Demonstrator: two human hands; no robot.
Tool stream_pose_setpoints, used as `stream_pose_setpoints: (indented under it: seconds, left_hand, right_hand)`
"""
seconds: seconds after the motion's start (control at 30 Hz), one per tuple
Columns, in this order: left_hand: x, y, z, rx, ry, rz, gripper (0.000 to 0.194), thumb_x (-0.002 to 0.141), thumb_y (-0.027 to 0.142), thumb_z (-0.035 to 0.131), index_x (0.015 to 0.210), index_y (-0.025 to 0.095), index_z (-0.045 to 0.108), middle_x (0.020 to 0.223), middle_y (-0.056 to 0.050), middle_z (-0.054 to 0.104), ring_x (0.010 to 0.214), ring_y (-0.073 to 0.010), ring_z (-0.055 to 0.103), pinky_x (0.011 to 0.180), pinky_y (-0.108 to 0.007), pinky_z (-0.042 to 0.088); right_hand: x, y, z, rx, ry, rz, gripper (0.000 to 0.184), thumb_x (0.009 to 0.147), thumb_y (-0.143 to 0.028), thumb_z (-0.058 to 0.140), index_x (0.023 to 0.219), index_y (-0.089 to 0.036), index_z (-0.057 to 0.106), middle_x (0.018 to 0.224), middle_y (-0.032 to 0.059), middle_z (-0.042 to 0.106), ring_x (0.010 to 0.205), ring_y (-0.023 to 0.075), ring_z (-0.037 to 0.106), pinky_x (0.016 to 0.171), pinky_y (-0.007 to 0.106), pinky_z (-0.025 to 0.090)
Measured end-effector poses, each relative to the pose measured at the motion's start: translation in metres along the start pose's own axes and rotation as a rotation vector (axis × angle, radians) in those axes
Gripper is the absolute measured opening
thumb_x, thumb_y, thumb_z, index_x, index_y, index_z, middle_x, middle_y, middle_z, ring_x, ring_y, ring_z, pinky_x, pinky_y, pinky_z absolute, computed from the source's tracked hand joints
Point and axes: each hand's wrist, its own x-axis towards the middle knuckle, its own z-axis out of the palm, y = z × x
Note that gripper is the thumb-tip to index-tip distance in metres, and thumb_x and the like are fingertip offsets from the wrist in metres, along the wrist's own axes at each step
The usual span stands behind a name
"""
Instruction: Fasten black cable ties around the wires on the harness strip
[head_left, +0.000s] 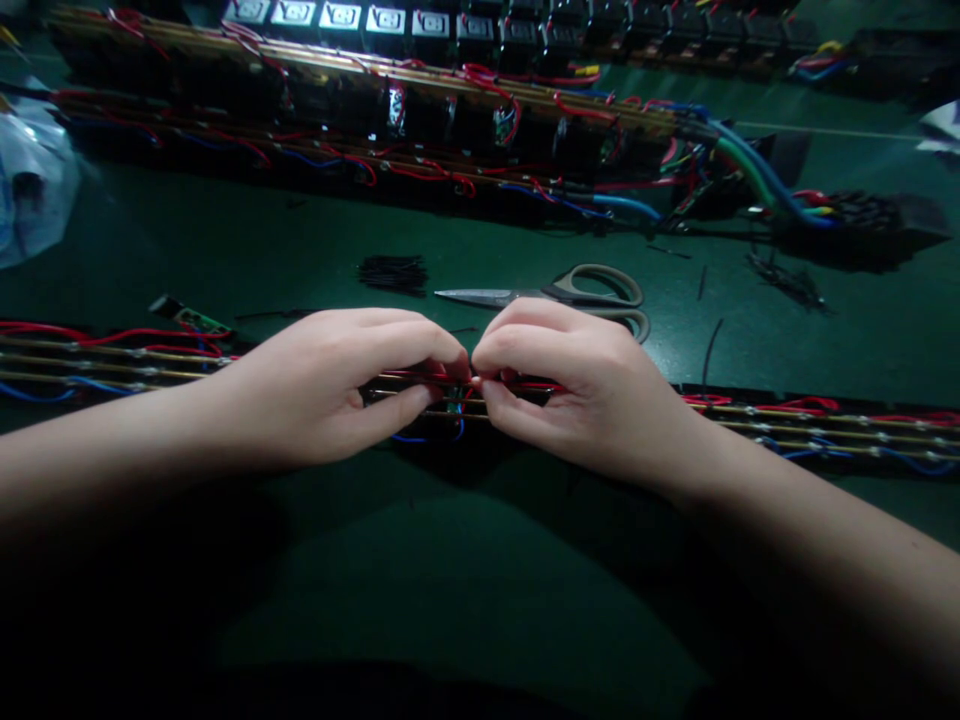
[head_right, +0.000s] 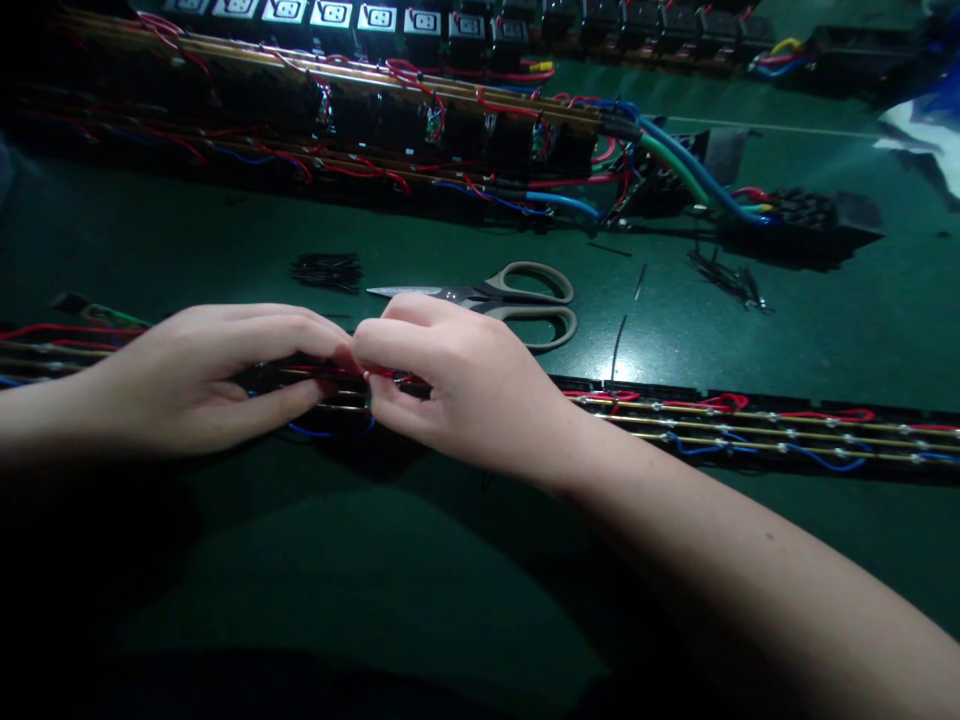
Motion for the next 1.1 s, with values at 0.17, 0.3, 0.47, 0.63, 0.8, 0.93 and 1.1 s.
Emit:
stream_pose_setpoints:
  seconds: [0.17, 0.3, 0.47, 0.63, 0.8, 0.93, 1.1]
  left_hand:
    - [0.0013, 0.0010, -0.0002, -0.014, 0.000, 0.000, 0.023, 0.098, 0.020, 0.052, 0.112, 0.020, 0.070, 0.105, -0.001, 0.078, 0.094, -0.0138, 0.073, 0.081, -0.021, 0.053]
    - [0.0022, 0.0008, -0.0006, -0.044, -0.021, -0.027, 0.025, 0.098, 0.022, 0.050, 0.110, 0.020, 0.072, 0.105, -0.002, 0.077, 0.093, -0.0154, 0.072, 0.081, -0.023, 0.055]
    - [0.0016, -0.0010, -0.0002, -0.022, -0.001, 0.025, 0.023, 0.100, 0.021, 0.051, 0.111, 0.018, 0.071, 0.106, -0.002, 0.077, 0.095, -0.0143, 0.072, 0.082, -0.021, 0.054]
    - [0.0018, -0.0017, 0.0009, -0.004, 0.012, 0.051, 0.020, 0.101, 0.021, 0.052, 0.109, 0.017, 0.070, 0.104, -0.003, 0.076, 0.095, -0.0148, 0.072, 0.081, -0.020, 0.054]
    - [0.0019, -0.0012, 0.0008, -0.015, 0.013, 0.048, 0.020, 0.101, 0.020, 0.052, 0.108, 0.016, 0.070, 0.105, -0.004, 0.076, 0.095, -0.0150, 0.072, 0.081, -0.021, 0.054]
    - [0.0014, -0.0014, 0.0005, -0.008, 0.010, 0.056, 0.019, 0.101, 0.020, 0.053, 0.109, 0.016, 0.070, 0.106, -0.004, 0.076, 0.095, -0.0143, 0.072, 0.082, -0.020, 0.054]
    - [0.0004, -0.0016, 0.0013, 0.007, 0.018, 0.059, 0.018, 0.102, 0.022, 0.053, 0.110, 0.016, 0.069, 0.107, -0.004, 0.075, 0.095, -0.0133, 0.072, 0.082, -0.019, 0.053]
  right_hand:
    - [-0.0005, -0.0004, 0.0002, -0.002, -0.016, 0.007, 0.017, 0.096, -0.011, 0.057, 0.083, -0.017, 0.065, 0.087, 0.0041, 0.065, 0.079, 0.0142, 0.057, 0.069, 0.028, 0.042]
    - [-0.0006, -0.0012, -0.0001, 0.009, -0.028, 0.008, 0.018, 0.096, -0.010, 0.056, 0.082, -0.018, 0.064, 0.087, 0.0038, 0.065, 0.078, 0.0140, 0.056, 0.069, 0.028, 0.041]
    - [0.0008, -0.0004, 0.0002, 0.024, -0.042, 0.012, 0.016, 0.096, -0.010, 0.054, 0.085, -0.018, 0.063, 0.084, 0.0026, 0.063, 0.076, 0.0141, 0.055, 0.069, 0.029, 0.040]
    - [0.0022, 0.0004, -0.0001, 0.033, -0.037, -0.001, 0.012, 0.095, -0.011, 0.057, 0.087, -0.017, 0.063, 0.081, 0.0019, 0.063, 0.075, 0.0143, 0.054, 0.068, 0.029, 0.041]
    - [0.0013, -0.0001, -0.0011, 0.036, -0.058, 0.003, 0.012, 0.096, -0.013, 0.056, 0.088, -0.018, 0.063, 0.083, 0.0024, 0.065, 0.076, 0.0152, 0.057, 0.069, 0.029, 0.041]
    - [0.0009, 0.0002, -0.0008, 0.034, -0.061, 0.002, 0.011, 0.095, -0.011, 0.057, 0.088, -0.016, 0.064, 0.084, 0.0029, 0.065, 0.077, 0.0149, 0.057, 0.069, 0.028, 0.041]
    - [0.0008, 0.0011, -0.0008, 0.025, -0.076, 0.002, 0.011, 0.095, -0.012, 0.058, 0.088, -0.015, 0.066, 0.083, 0.0029, 0.065, 0.077, 0.0147, 0.056, 0.069, 0.028, 0.041]
